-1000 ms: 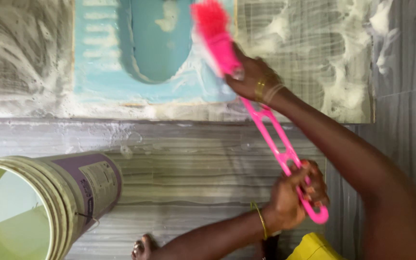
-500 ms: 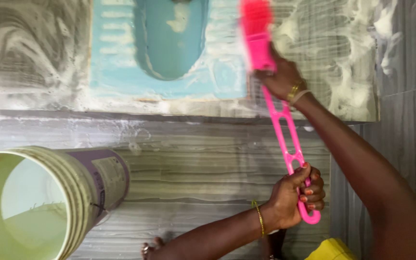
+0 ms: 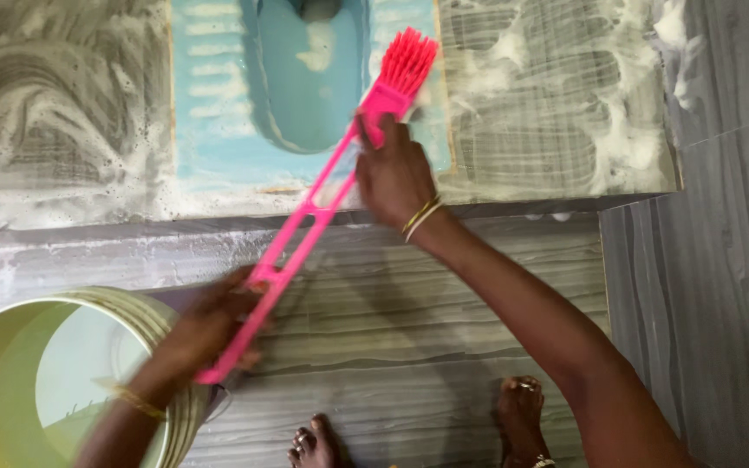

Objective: The person scrubs the floor around an squat toilet using a long-handled brush and soapy water.

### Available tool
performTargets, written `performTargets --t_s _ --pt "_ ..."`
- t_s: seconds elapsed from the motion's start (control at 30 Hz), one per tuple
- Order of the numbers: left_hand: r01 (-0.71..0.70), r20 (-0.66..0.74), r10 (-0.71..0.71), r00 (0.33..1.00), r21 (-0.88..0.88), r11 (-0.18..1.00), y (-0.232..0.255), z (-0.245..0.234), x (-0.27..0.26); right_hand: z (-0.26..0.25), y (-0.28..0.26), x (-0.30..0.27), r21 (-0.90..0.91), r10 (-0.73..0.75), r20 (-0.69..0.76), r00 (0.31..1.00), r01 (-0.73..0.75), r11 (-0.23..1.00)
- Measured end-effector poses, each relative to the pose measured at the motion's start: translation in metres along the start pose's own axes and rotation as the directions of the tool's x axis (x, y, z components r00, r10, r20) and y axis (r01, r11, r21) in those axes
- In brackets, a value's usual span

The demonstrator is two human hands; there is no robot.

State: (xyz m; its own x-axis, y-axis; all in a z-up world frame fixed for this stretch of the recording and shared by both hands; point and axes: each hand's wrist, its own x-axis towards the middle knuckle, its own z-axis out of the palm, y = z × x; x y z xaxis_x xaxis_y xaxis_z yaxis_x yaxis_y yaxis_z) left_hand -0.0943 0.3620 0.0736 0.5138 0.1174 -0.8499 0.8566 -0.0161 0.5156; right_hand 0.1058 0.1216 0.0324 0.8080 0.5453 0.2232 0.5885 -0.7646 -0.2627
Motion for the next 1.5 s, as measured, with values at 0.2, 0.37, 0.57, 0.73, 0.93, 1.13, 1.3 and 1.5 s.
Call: performTargets --t_s 0.2,0.37,0.57,0.73,0.93,1.13,1.3,1.5 --pt "0.052 -0.181 0.066 0.981 0.578 0.814 0.061 -0.069 -0.012 0.055 -0.047 0.05 0.215 -0.482 -0.1 0.871 0.491 0.844" --pt "-0.042 -0.259 0.489 0.833 0.852 0.522 0.119 -0.083 0.015 0.096 -0.017 0.112 0.324 -0.387 -0.16 0.908 0.419 0.848" --pt "-0.278 0.089 0.745 0.662 0.951 0.133 0.193 -0.053 0.073 0.066 0.055 0.108 0.22 -0.192 -0.329 0.925 0.272 0.937" --pt "-0.081 0.062 0.746 0.663 0.997 -0.01 0.227 -0.123 0.022 0.099 -0.041 0.151 0.316 -0.071 -0.533 0.843 0.276 0.908" --pt "-0.01 0.211 0.867 0.451 0.973 -0.231 0.246 -0.047 0.039 0.07 0.041 0.136 0.394 -0.012 -0.534 0.846 0.261 0.881" --pt "0.033 0.082 0.769 0.634 0.991 -0.133 0.252 -0.092 0.005 0.092 -0.037 0.148 0.359 0.028 -0.618 0.786 0.25 0.899" --pt "-0.128 0.14 0.829 0.542 0.988 -0.083 0.245 -0.072 0.02 0.083 0.007 0.137 0.38 -0.022 -0.568 0.823 0.286 0.88" --pt "-0.031 0.022 0.833 0.553 1.0 -0.006 0.241 -0.062 0.0 0.079 -0.005 0.138 0.347 -0.029 -0.583 0.812 0.281 0.895"
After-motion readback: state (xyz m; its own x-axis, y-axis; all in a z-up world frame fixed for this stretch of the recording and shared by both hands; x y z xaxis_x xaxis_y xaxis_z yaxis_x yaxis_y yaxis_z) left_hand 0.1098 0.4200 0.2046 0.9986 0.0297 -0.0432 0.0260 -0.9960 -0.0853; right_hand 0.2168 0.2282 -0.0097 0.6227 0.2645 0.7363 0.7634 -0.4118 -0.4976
